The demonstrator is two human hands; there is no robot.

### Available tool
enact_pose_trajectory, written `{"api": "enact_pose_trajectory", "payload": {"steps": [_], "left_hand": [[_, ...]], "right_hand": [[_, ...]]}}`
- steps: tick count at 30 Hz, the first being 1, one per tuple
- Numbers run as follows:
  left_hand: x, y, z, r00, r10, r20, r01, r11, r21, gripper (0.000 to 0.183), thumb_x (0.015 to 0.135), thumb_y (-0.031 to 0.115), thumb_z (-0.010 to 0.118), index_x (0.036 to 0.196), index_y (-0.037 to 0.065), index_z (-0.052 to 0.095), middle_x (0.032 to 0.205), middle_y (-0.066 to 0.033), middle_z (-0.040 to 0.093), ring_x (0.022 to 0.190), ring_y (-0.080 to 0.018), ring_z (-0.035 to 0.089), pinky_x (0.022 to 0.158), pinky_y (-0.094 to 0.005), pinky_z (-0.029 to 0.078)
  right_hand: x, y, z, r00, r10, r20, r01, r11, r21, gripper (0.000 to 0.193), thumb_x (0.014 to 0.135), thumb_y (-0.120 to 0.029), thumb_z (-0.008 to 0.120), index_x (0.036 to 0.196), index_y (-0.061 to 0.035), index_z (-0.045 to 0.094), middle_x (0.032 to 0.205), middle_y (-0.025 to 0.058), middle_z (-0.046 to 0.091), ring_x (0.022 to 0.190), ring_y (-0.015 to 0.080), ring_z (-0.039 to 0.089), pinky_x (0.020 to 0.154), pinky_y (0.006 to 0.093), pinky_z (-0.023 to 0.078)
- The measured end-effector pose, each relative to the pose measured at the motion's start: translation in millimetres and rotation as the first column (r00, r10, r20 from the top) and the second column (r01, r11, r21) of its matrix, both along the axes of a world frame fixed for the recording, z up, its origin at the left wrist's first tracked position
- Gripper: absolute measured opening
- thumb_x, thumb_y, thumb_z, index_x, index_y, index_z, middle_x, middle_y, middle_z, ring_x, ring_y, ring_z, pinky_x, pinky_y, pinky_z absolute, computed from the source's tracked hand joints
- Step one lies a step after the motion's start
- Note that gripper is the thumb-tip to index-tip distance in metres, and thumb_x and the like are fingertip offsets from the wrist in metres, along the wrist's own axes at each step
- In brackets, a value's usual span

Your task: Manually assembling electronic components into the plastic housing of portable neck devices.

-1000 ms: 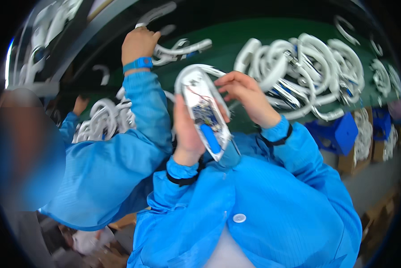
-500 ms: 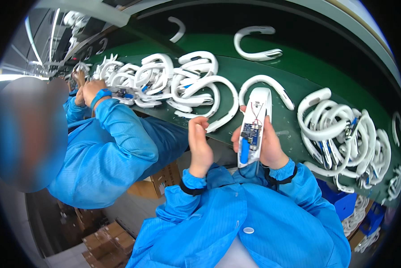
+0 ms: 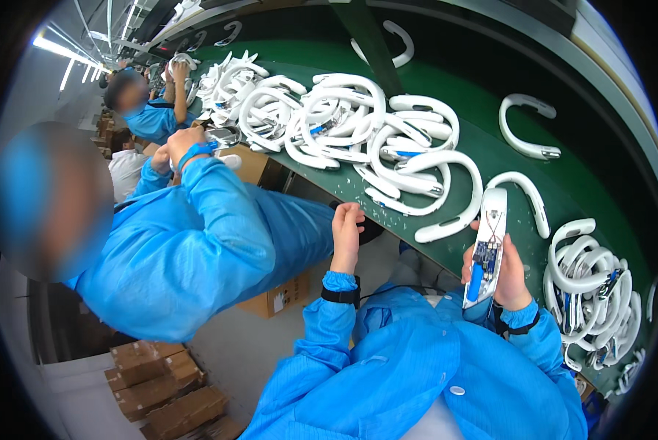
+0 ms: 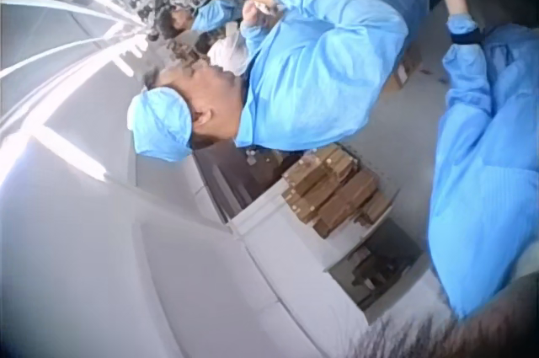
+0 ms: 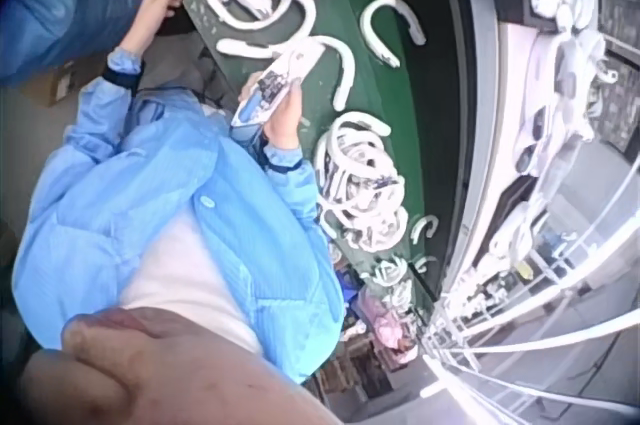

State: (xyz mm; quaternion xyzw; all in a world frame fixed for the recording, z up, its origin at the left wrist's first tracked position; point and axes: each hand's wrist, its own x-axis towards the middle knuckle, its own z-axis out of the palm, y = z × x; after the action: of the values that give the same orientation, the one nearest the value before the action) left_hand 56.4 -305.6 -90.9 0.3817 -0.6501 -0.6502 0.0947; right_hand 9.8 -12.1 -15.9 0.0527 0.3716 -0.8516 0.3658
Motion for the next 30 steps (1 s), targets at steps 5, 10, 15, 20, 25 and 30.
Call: {"api": "enact_pose_trajectory", "payload": {"steps": [5,10,15,20,25,30], "left_hand": [[-8,-30,-29,1.0,-0.003,0.003,0.003,0.992,0.123,0.021,0.089,0.028,0.051,0.095,0.008,0.057,0.082,-0.0011,0.059,0.075,-0.0087,0.053,0.062,-0.0231,0.042],[0,-62,-53,0.997,0.022,0.077,-0.035,0.984,0.174,0.02,0.086,0.026,0.052,0.091,0.007,0.057,0.075,-0.0019,0.059,0.069,-0.01,0.056,0.06,-0.0236,0.043],[-27,-97,-75,0.978,0.13,-0.163,-0.14,0.989,-0.049,0.014,0.088,0.016,0.05,0.082,0.005,0.056,0.07,-0.0022,0.056,0.062,-0.0102,0.054,0.055,-0.0199,0.04],[-152,-134,17,0.775,0.365,-0.515,-0.368,0.924,0.1,0.02,0.089,0.019,0.049,0.085,0.001,0.056,0.071,-0.0043,0.056,0.065,-0.01,0.051,0.058,-0.0238,0.039],[-258,-196,23,0.9,0.225,-0.374,-0.353,0.878,-0.323,0.023,0.081,0.012,0.048,0.09,-0.004,0.061,0.077,-0.0096,0.062,0.072,-0.0182,0.058,0.067,-0.0282,0.045],[-340,-252,-51,0.982,-0.111,0.154,0.189,0.606,-0.773,0.025,0.074,0.008,0.049,0.093,0.002,0.065,0.089,-0.0217,0.065,0.085,-0.0373,0.061,0.079,-0.0395,0.047]], "right_hand": [[-6,-25,4,1.0,-0.005,0.022,0.002,0.995,0.098,0.057,0.094,-0.047,0.028,0.129,-0.0029,0.034,0.071,0.0146,0.056,0.056,0.0233,0.058,0.053,0.0342,0.049],[-12,-60,2,1.0,0.003,0.025,-0.007,0.988,0.157,0.053,0.086,-0.033,0.052,0.126,-0.0024,0.036,0.075,0.0178,0.058,0.06,0.0249,0.06,0.054,0.0326,0.049],[-16,-71,12,1.0,0.022,0.005,-0.022,0.966,0.258,0.05,0.085,-0.029,0.054,0.124,-0.0017,0.037,0.076,0.0176,0.058,0.061,0.0252,0.06,0.055,0.033,0.049],[-25,-69,18,0.998,-0.043,0.036,0.03,0.952,0.304,0.046,0.084,-0.025,0.054,0.121,-0.0013,0.039,0.075,0.0174,0.058,0.061,0.0253,0.059,0.055,0.0346,0.049],[-32,-69,27,0.997,-0.08,0.009,0.075,0.959,0.273,0.045,0.083,-0.022,0.056,0.119,-0.0019,0.04,0.075,0.0169,0.058,0.06,0.0248,0.059,0.055,0.034,0.049],[-36,-46,19,0.971,-0.238,-0.029,0.238,0.935,0.264,0.048,0.08,-0.019,0.061,0.12,-0.0025,0.041,0.073,0.0153,0.056,0.062,0.0248,0.059,0.055,0.0342,0.048]]}}
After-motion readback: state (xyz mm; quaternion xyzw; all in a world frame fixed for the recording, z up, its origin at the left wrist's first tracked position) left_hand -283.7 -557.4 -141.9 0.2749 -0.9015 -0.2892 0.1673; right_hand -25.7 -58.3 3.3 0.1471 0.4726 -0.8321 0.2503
